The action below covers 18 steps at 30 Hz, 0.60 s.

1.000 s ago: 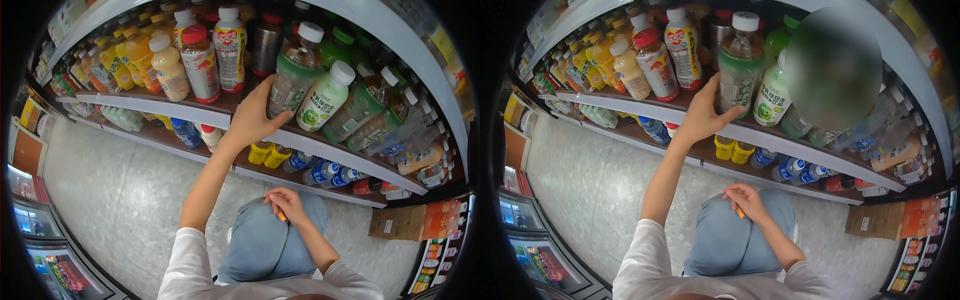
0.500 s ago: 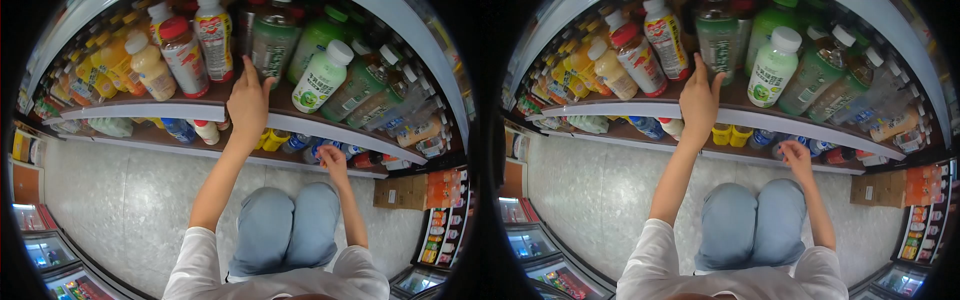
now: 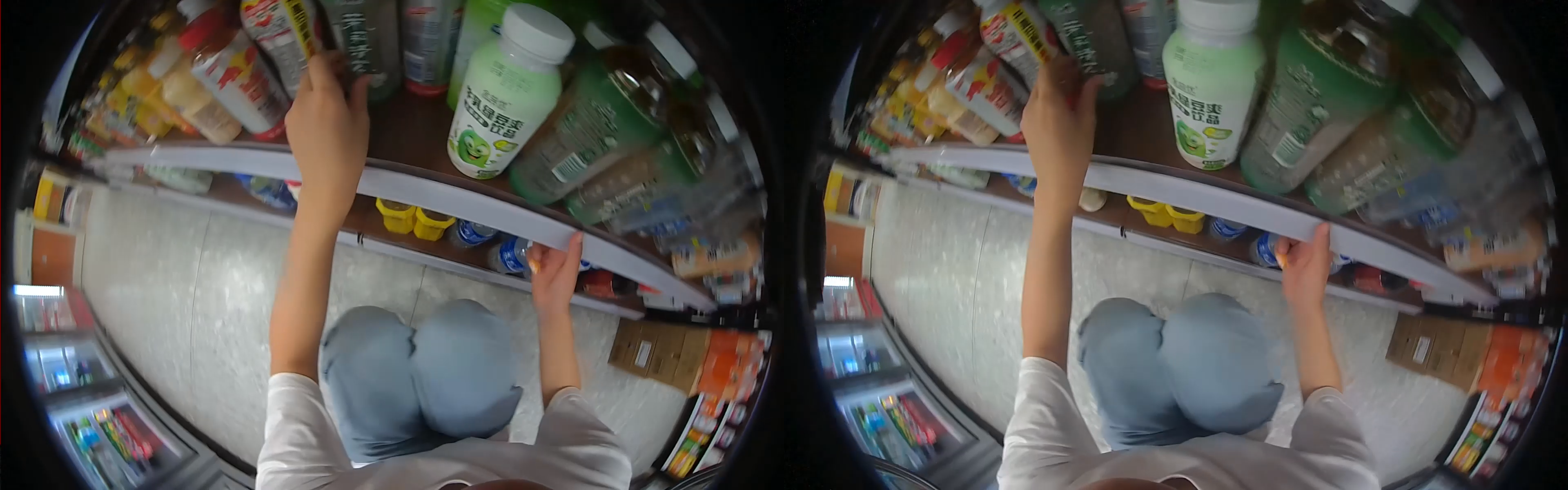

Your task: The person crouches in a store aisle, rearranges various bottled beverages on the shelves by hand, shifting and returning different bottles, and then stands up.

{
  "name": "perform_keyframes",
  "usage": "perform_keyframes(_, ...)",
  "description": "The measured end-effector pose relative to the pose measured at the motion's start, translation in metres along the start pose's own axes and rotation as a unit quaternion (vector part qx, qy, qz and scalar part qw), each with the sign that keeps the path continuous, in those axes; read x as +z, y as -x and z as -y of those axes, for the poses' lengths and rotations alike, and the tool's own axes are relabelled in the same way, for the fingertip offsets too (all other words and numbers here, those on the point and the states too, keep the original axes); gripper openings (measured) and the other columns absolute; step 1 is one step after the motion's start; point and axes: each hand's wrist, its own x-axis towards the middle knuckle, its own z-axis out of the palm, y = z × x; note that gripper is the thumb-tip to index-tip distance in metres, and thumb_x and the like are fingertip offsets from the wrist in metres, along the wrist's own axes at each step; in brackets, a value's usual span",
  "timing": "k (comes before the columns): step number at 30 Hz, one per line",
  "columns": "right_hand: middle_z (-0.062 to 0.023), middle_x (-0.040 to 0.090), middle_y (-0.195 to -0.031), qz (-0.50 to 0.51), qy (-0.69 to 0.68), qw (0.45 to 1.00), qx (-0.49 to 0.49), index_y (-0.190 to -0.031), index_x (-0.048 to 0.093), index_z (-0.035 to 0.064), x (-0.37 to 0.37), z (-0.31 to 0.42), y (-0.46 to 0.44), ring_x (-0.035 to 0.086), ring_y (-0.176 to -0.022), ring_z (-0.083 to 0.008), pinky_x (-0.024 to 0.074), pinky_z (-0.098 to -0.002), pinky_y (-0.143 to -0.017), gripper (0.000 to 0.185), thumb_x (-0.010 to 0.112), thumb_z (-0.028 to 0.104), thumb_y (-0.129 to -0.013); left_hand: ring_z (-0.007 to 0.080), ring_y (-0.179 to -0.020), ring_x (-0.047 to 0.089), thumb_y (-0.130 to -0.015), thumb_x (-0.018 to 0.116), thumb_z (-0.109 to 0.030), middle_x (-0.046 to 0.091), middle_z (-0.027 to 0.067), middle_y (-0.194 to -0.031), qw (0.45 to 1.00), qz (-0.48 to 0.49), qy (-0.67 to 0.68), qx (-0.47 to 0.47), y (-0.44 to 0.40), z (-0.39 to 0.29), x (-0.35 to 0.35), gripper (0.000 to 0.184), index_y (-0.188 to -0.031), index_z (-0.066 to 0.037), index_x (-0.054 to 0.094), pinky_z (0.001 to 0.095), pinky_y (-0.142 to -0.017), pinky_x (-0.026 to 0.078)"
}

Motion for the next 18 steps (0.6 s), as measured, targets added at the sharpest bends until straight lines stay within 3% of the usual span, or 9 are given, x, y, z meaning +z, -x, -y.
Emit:
perform_keyframes(2,-0.0038,0.057,-0.080,0.005,0.004,1.000,-0.008,-0.102,0.053,0.0068,0.007,0.000,0.004,0.045,-0.055,-0.0114,0.0338,-0.0252,-0.048,0.040,0.052,0.046,-0.094,0.0297,-0.080,0.066,-0.082,0.068,-0.012,0.067,0.0149,-0.093,0.997,0.033,0.076,-0.001,-0.007,-0.002,-0.008,0.032,-0.110,-0.001,0.057,0.0374,-0.064,0.052)
perform_keyframes(5,-0.0024,0.055,-0.075,0.036,0.025,0.999,0.013,-0.102,0.054,0.0067,0.010,0.001,0.008,0.043,-0.055,-0.0096,0.0327,-0.0246,-0.048,0.043,0.055,0.049,-0.092,0.0280,-0.080,0.066,-0.081,0.070,-0.012,0.067,0.0132,-0.092,0.997,0.013,0.066,0.027,-0.004,0.004,-0.026,0.025,-0.102,-0.002,0.062,0.0356,-0.063,0.052)
perform_keyframes(7,-0.0013,0.053,-0.071,0.029,-0.012,0.997,0.067,-0.103,0.055,0.0057,0.005,0.001,0.007,0.043,-0.055,-0.0091,0.0321,-0.0241,-0.048,0.048,0.058,0.052,-0.089,0.0263,-0.076,0.061,-0.079,0.070,-0.009,0.064,0.0096,-0.085,0.997,-0.030,0.013,0.071,-0.004,0.006,-0.042,0.019,-0.097,-0.003,0.064,0.0349,-0.065,0.049)
perform_keyframes(8,-0.0012,0.059,-0.084,0.055,-0.003,0.998,0.032,-0.110,0.055,0.0065,0.003,-0.003,0.006,0.039,-0.055,-0.0078,0.0298,-0.0220,-0.046,0.049,0.054,0.052,-0.091,0.0263,-0.077,0.059,-0.078,0.069,-0.007,0.062,0.0082,-0.082,0.989,-0.076,-0.039,0.118,-0.009,0.010,-0.051,0.021,-0.098,-0.004,0.064,0.0357,-0.068,0.047)
perform_keyframes(11,-0.0022,0.060,-0.086,0.077,0.013,0.996,0.032,-0.111,0.055,0.0055,0.000,0.001,0.002,0.040,-0.056,-0.0076,0.0299,-0.0216,-0.046,0.049,0.055,0.051,-0.091,0.0269,-0.077,0.058,-0.077,0.069,-0.008,0.062,0.0072,-0.083,0.972,-0.150,-0.065,0.170,-0.045,0.008,-0.068,0.026,-0.102,-0.005,0.063,0.0362,-0.071,0.046)
perform_keyframes(14,-0.0031,0.060,-0.088,0.082,0.027,0.996,0.013,-0.111,0.054,0.0045,0.002,-0.001,0.001,0.041,-0.057,-0.0076,0.0298,-0.0213,-0.046,0.048,0.055,0.049,-0.092,0.0292,-0.083,0.057,-0.073,0.073,-0.014,0.061,0.0102,-0.090,0.962,-0.141,-0.115,0.203,-0.073,0.010,-0.071,0.040,-0.109,-0.005,0.059,0.0386,-0.073,0.046)
perform_keyframes(16,-0.0018,0.053,-0.070,0.061,0.050,0.997,0.026,-0.101,0.054,0.0053,0.010,0.007,0.006,0.046,-0.057,-0.0085,0.0308,-0.0241,-0.050,0.050,0.059,0.054,-0.088,0.0296,-0.091,0.056,-0.078,0.072,-0.024,0.063,0.0106,-0.095,0.947,-0.111,-0.228,0.195,-0.085,-0.003,-0.066,0.043,-0.114,-0.005,0.057,0.0447,-0.083,0.043)
perform_keyframes(17,-0.0016,0.053,-0.070,0.056,0.046,0.997,0.016,-0.098,0.056,0.0054,0.011,0.005,0.007,0.044,-0.056,-0.0086,0.0306,-0.0244,-0.050,0.047,0.058,0.051,-0.090,0.0393,-0.106,0.053,-0.080,0.067,-0.030,0.053,0.0259,-0.119,0.939,-0.077,-0.288,0.170,-0.085,-0.012,-0.069,0.074,-0.137,0.004,0.034,0.0471,-0.088,0.043)
perform_keyframes(18,-0.0016,0.053,-0.070,0.050,0.042,0.998,0.011,-0.098,0.056,0.0054,0.014,0.002,0.010,0.044,-0.056,-0.0086,0.0306,-0.0244,-0.050,0.047,0.058,0.051,-0.090,0.0393,-0.106,0.053,-0.080,0.067,-0.030,0.053,0.0259,-0.119,0.939,-0.076,-0.283,0.178,-0.086,-0.011,-0.067,0.074,-0.137,0.004,0.034,0.0471,-0.088,0.043)
